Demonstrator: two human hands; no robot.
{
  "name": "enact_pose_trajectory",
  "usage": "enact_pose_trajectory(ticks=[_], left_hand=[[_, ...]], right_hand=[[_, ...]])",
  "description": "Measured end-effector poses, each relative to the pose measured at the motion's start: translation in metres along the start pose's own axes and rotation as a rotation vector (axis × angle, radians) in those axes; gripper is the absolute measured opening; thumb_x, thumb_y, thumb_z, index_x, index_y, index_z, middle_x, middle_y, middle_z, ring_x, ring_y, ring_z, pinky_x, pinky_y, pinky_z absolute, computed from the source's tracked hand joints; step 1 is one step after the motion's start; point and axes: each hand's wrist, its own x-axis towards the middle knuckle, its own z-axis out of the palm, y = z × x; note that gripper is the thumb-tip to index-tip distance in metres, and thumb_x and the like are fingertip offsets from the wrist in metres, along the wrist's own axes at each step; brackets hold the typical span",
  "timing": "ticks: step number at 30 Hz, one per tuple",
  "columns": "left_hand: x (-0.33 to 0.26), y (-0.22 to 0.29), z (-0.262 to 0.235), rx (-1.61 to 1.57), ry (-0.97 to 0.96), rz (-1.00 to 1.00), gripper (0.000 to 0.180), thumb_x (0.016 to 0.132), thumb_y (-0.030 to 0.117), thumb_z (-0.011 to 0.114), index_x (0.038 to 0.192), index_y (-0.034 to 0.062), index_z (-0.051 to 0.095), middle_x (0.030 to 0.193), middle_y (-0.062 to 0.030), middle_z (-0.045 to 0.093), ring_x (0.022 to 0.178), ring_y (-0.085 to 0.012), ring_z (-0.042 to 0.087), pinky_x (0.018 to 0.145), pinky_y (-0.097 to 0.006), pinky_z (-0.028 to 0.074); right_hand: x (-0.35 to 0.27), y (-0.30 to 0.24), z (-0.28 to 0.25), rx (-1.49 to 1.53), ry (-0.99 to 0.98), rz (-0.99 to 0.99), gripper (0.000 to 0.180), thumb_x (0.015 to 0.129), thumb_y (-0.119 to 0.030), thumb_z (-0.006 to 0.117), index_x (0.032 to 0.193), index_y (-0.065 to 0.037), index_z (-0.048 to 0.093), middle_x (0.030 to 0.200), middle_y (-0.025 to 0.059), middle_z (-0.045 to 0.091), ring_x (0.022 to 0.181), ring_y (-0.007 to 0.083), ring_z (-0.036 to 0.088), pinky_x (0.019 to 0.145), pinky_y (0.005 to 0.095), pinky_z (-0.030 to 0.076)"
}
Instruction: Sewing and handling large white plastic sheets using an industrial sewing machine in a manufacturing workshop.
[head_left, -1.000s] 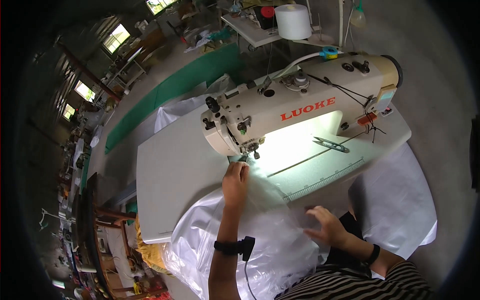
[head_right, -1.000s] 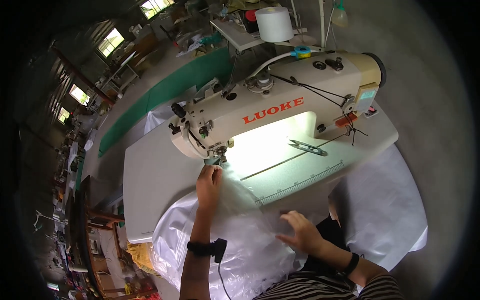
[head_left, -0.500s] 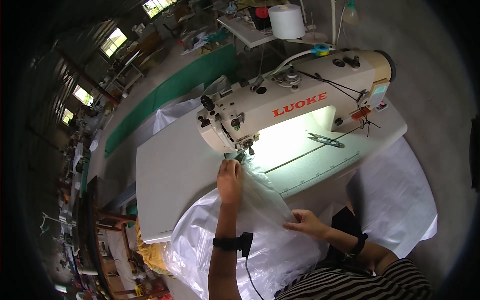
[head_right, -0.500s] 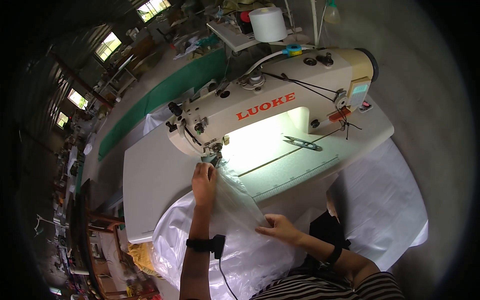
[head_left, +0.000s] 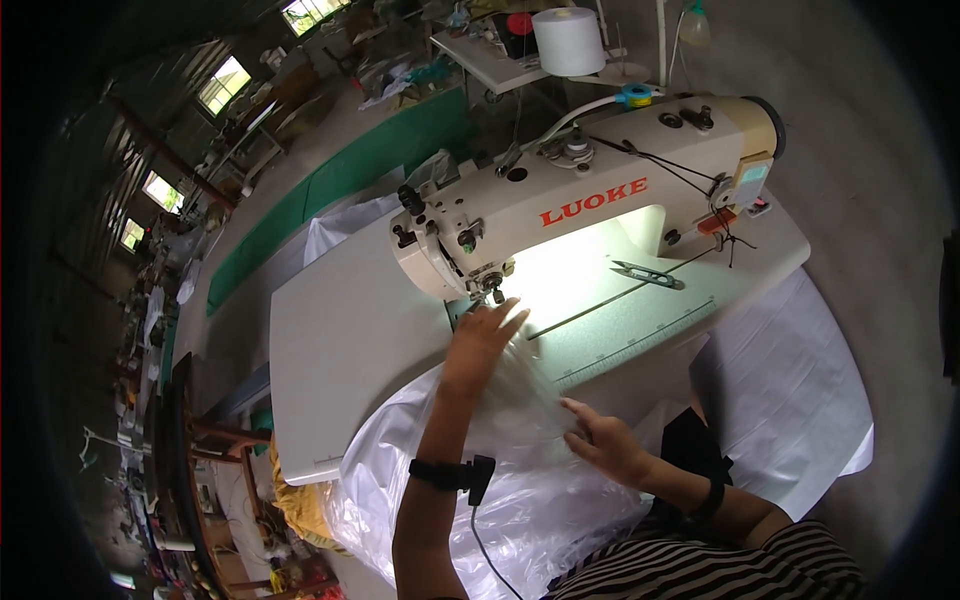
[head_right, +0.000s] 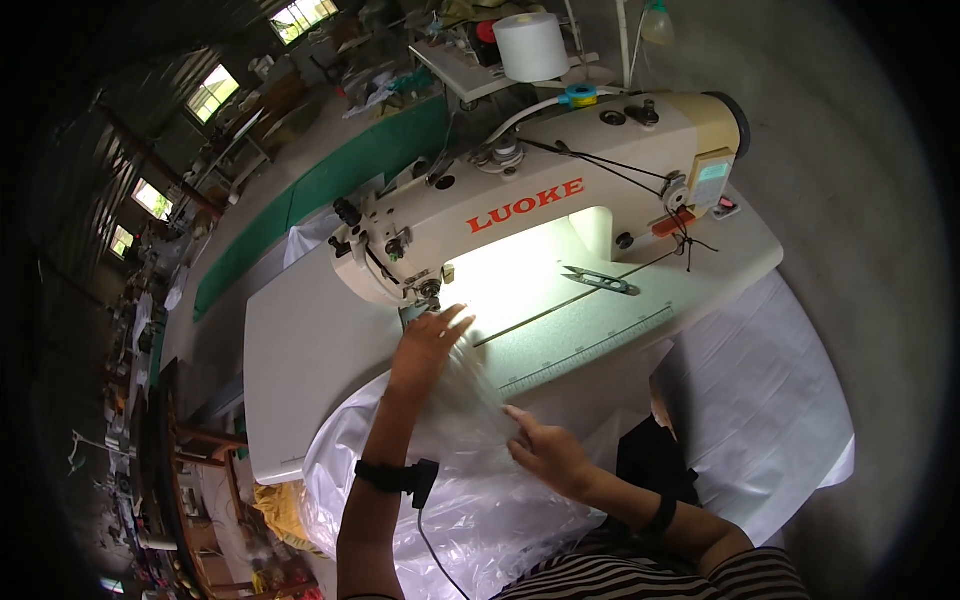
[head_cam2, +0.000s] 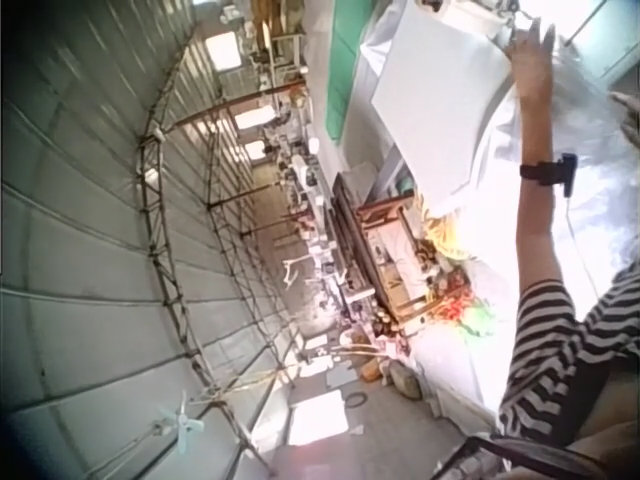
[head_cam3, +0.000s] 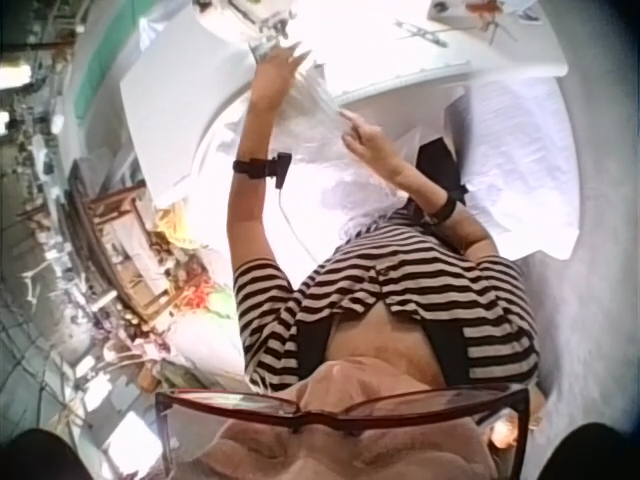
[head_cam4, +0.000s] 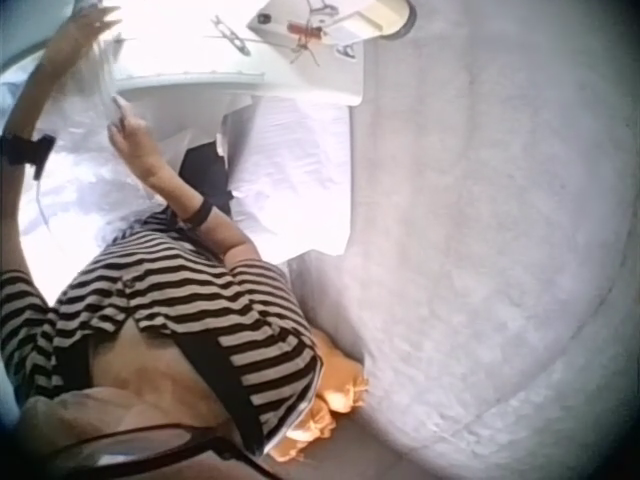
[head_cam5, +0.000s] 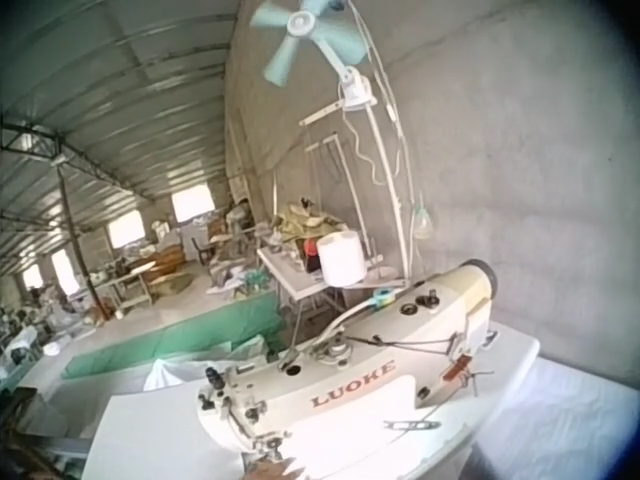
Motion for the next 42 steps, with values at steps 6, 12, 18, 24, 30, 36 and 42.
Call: enact_pose_trajectory(ticks=[6, 12, 18, 24, 30, 36, 42], left_hand=[[-0.002, -0.018, 0.004, -0.094, -0.136, 0.130, 0.021, 0.078, 0.006, 0.064, 0.099, 0.0076, 0.068, 0.107, -0.0044, 0.067, 0.099, -0.0240, 0.063, 0.087, -0.040, 0.051], [-0.031, -0.006, 0.002, -0.082, -0.045, 0.003, 0.025, 0.082, 0.012, 0.064, 0.106, 0.0053, 0.067, 0.118, -0.0068, 0.065, 0.115, -0.0240, 0.060, 0.095, -0.039, 0.049], [-0.048, 0.023, -0.010, -0.041, -0.014, -0.198, 0.057, 0.080, 0.034, 0.076, 0.126, 0.0039, 0.062, 0.134, -0.0156, 0.057, 0.128, -0.0307, 0.051, 0.108, -0.045, 0.041], [-0.036, 0.001, -0.013, -0.213, -0.033, -0.328, 0.056, 0.082, 0.031, 0.075, 0.128, 0.0033, 0.060, 0.144, -0.0170, 0.046, 0.129, -0.0366, 0.049, 0.107, -0.046, 0.042], [-0.031, -0.008, -0.006, -0.243, -0.010, -0.332, 0.052, 0.084, 0.027, 0.074, 0.128, 0.0028, 0.060, 0.143, -0.0179, 0.046, 0.128, -0.0370, 0.050, 0.105, -0.045, 0.044], [-0.028, -0.008, -0.007, -0.262, 0.011, -0.336, 0.054, 0.079, 0.025, 0.077, 0.126, 0.0046, 0.062, 0.134, -0.0150, 0.051, 0.124, -0.0354, 0.051, 0.106, -0.044, 0.043], [-0.029, -0.001, -0.009, 0.130, 0.063, -0.266, 0.048, 0.081, 0.032, 0.075, 0.121, 0.0080, 0.066, 0.128, -0.0099, 0.056, 0.118, -0.0304, 0.054, 0.101, -0.044, 0.043]], right_hand=[[0.004, -0.011, -0.001, -0.327, -0.008, -0.138, 0.059, 0.090, -0.014, 0.060, 0.145, -0.003, 0.042, 0.072, 0.0148, 0.065, 0.059, 0.0330, 0.065, 0.056, 0.0421, 0.052], [0.006, -0.012, 0.009, -0.665, -0.085, -0.221, 0.063, 0.085, -0.010, 0.062, 0.144, 0.000, 0.043, 0.068, 0.0122, 0.064, 0.052, 0.0280, 0.063, 0.048, 0.0400, 0.051], [0.015, -0.015, 0.014, -0.686, -0.027, -0.297, 0.061, 0.082, -0.011, 0.060, 0.140, 0.004, 0.048, 0.059, 0.0049, 0.059, 0.045, 0.0203, 0.059, 0.042, 0.0346, 0.047], [0.041, -0.018, 0.016, -0.759, 0.007, -0.317, 0.057, 0.082, -0.010, 0.061, 0.136, 0.004, 0.052, 0.061, 0.0060, 0.061, 0.049, 0.0221, 0.061, 0.047, 0.0354, 0.048], [0.057, -0.020, 0.015, -0.805, 0.012, -0.271, 0.053, 0.081, -0.008, 0.061, 0.133, 0.002, 0.055, 0.065, 0.0066, 0.063, 0.054, 0.0237, 0.063, 0.051, 0.0362, 0.050], [0.057, -0.018, 0.017, -0.804, 0.020, -0.266, 0.052, 0.082, -0.007, 0.060, 0.133, 0.002, 0.055, 0.064, 0.0071, 0.063, 0.054, 0.0249, 0.063, 0.051, 0.0373, 0.050], [0.057, -0.018, 0.018, -0.862, 0.019, -0.246, 0.052, 0.082, -0.006, 0.059, 0.134, 0.001, 0.055, 0.063, 0.0074, 0.063, 0.053, 0.0254, 0.063, 0.050, 0.0391, 0.050]])
